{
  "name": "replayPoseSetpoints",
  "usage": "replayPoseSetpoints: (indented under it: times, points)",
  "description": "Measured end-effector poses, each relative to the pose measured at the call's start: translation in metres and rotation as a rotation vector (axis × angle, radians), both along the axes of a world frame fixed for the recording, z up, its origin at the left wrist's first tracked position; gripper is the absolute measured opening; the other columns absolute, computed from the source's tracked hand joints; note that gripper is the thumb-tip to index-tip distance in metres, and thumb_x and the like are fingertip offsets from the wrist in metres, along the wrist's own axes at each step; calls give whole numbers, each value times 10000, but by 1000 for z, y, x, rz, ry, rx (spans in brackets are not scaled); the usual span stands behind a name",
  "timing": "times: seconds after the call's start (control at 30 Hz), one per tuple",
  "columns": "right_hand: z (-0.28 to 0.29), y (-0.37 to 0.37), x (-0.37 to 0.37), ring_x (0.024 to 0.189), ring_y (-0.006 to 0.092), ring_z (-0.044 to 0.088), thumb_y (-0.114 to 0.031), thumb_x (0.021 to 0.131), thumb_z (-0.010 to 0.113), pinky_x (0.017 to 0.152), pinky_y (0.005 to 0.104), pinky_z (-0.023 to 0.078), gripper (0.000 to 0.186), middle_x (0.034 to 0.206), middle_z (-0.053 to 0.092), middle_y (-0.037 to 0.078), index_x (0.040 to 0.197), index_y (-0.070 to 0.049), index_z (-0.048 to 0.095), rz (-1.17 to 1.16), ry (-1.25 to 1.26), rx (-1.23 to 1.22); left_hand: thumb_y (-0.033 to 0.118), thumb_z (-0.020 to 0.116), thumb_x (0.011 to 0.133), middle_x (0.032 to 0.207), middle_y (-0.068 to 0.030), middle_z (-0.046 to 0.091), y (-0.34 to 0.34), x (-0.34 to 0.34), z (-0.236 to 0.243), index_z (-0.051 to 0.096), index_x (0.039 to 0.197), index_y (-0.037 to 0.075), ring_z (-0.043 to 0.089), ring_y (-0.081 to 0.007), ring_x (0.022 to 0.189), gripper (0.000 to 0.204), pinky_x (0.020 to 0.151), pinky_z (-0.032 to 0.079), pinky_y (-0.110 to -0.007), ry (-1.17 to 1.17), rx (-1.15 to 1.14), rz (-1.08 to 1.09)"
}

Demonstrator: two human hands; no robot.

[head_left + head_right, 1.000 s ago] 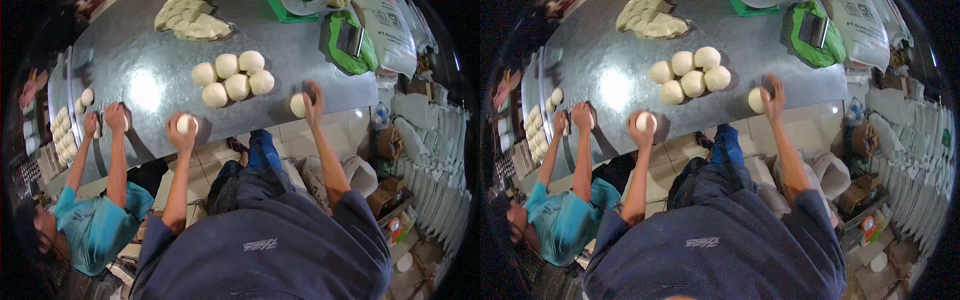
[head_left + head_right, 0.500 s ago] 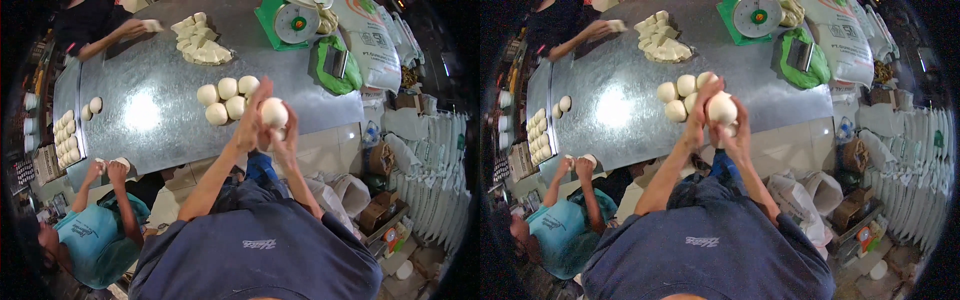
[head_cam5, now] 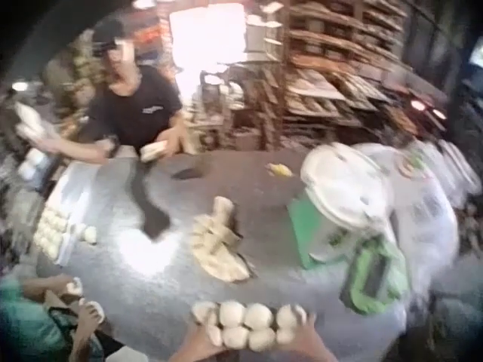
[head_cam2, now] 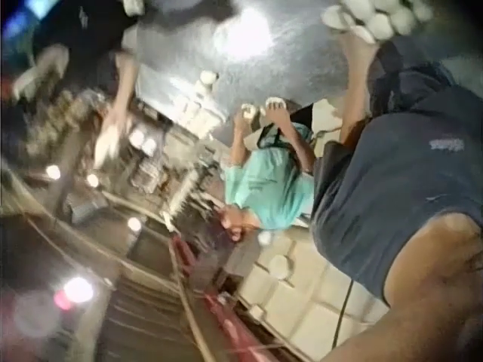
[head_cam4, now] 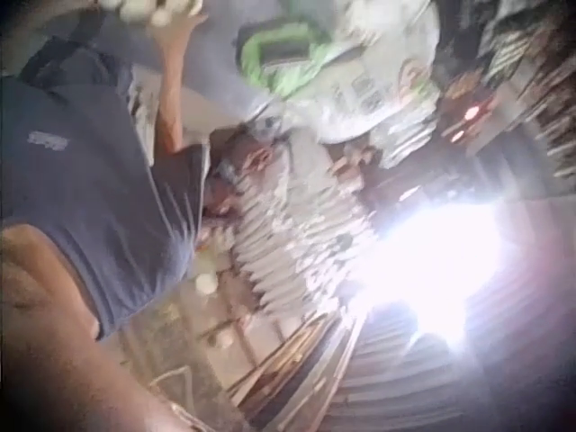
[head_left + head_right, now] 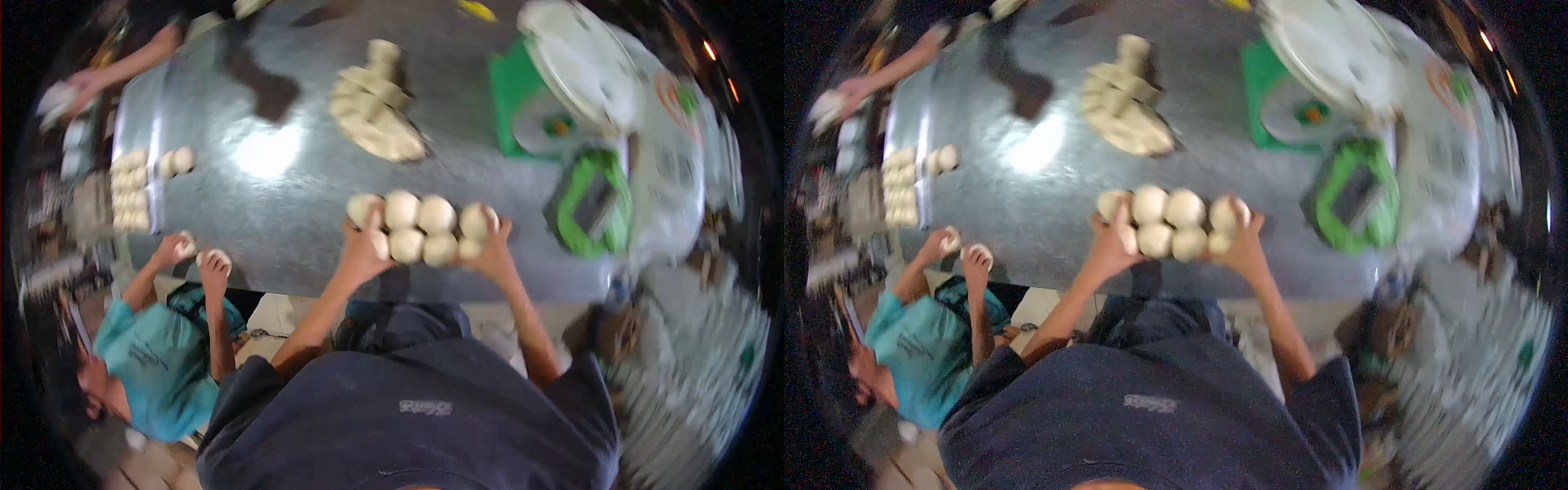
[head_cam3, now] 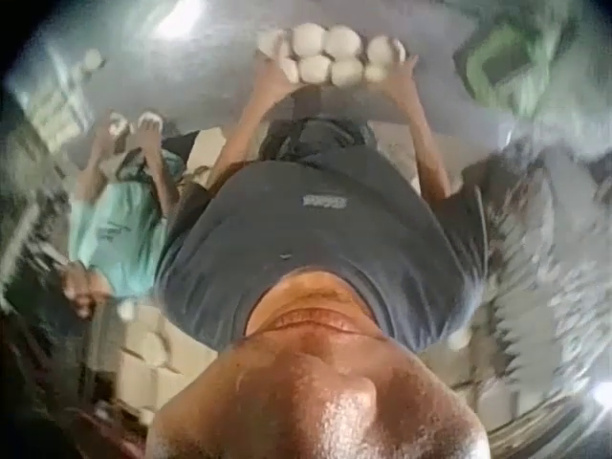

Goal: Scaling dough portions and rounding them into balls for bread production.

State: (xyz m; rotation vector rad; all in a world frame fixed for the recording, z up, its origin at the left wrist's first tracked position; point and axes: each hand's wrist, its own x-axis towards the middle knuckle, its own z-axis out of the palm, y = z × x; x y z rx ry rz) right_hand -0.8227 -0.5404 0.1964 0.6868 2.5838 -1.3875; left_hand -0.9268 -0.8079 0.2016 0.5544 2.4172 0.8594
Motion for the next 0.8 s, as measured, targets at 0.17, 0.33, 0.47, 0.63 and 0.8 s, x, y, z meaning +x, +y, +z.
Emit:
replayPoseSetpoints:
  times: [0.17, 0.33, 0.47, 0.63, 0.8]
  points:
    - [-8, -38, -23, 1150, 367, 395, -224, 447, 880, 964, 450, 401, 1019, 1228, 416, 191, 1327, -126, 374, 18, -10, -109, 184, 836, 503, 1358, -263, 248, 15, -15, -42, 401, 1318, 181, 407, -455, 1099, 924, 982, 393, -467, -1, 194, -60]
    - [-23, -66, -50, 1151, 259, 437, -90, 603, 796, 983, 407, 379, 862, 1228, 436, 126, 1304, -114, 295, 28, 57, -779, 174, 798, 535, 1237, -216, 319, -40, -61, 11, 467, 1178, 223, 488, -429, 1029, 725, 952, 428, -433, -284, 346, 11]
    - [16, -154, -126, 1194, 271, 419, -161, 620, 802, 1013, 406, 349, 873, 1286, 421, 123, 1316, -117, 277, -17, 221, -1049, 196, 793, 571, 1248, -224, 334, -115, -133, 118, 494, 1167, 199, 483, -412, 1068, 666, 966, 408, -413, 8, 322, -106]
    - [92, -277, -290, 1214, 274, 396, -158, 638, 799, 1027, 421, 319, 887, 1304, 398, 126, 1331, -107, 249, 132, 663, -1163, 186, 829, 567, 1222, -188, 442, -221, -244, 265, 449, 1276, 122, 477, -315, 1136, 807, 993, 386, -377, 428, 241, -157]
    - [194, -441, -477, 1143, 276, 453, -126, 709, 779, 971, 398, 391, 877, 1284, 393, 152, 1360, -117, 191, 46, 797, -1316, 199, 896, 550, 1319, -149, 371, -309, -252, 321, 337, 1331, 39, 406, -288, 1215, 974, 987, 398, -400, 1194, 306, 750]
